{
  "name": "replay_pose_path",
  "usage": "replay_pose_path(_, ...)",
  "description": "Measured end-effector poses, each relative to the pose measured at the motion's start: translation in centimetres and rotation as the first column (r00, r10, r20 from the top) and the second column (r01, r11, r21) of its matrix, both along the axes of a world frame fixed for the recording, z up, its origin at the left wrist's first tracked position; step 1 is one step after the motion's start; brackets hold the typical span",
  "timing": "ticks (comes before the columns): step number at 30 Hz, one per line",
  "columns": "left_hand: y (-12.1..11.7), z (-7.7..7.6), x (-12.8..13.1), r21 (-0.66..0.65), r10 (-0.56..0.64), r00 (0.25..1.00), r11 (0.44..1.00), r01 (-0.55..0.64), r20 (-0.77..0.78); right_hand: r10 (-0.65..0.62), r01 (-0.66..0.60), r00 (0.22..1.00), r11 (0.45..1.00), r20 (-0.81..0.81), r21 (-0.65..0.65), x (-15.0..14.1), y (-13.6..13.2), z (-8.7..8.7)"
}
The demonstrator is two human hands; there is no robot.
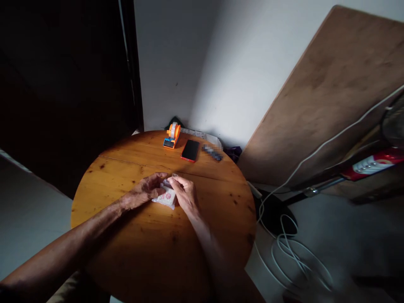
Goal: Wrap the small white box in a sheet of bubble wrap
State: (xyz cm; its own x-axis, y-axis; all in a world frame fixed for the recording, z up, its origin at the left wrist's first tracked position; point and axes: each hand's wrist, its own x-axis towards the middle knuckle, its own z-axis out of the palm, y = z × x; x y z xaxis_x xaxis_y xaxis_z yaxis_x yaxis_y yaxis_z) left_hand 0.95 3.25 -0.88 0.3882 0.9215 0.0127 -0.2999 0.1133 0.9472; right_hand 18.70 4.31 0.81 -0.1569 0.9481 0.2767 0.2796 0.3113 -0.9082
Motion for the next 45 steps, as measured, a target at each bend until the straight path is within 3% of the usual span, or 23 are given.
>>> replay_pose_path(8,0.2,0.0,0.1,0.014,0.038,0.997,0.999,-0.038,-0.064,-0.009,0.009,1.000,0.999,-0.017,0.031,0.0,0.1,-0.3)
replay_pose_path(16,0.0,0.6,-0.1,0.058,0.100,0.975,0.994,-0.090,-0.198,0.038,-0.066,0.981,0.988,0.193,0.139,0.2,-0.8,0.2)
replay_pose_path(21,0.1,0.7,-0.1,0.088,0.126,0.968,0.990,-0.109,-0.219,-0.032,-0.073,0.958,0.935,0.286,0.348,0.3,-1.0,0.5)
replay_pose_path(33,0.3,0.6,-0.1,0.088,0.108,0.974,0.992,-0.092,-0.198,-0.203,-0.090,0.886,0.807,0.418,0.584,0.5,-1.7,0.4)
replay_pose_path(45,0.3,0.7,-0.1,0.042,0.109,0.976,0.994,-0.103,-0.186,-0.206,-0.155,0.843,0.791,0.496,0.592,0.8,-2.5,1.0)
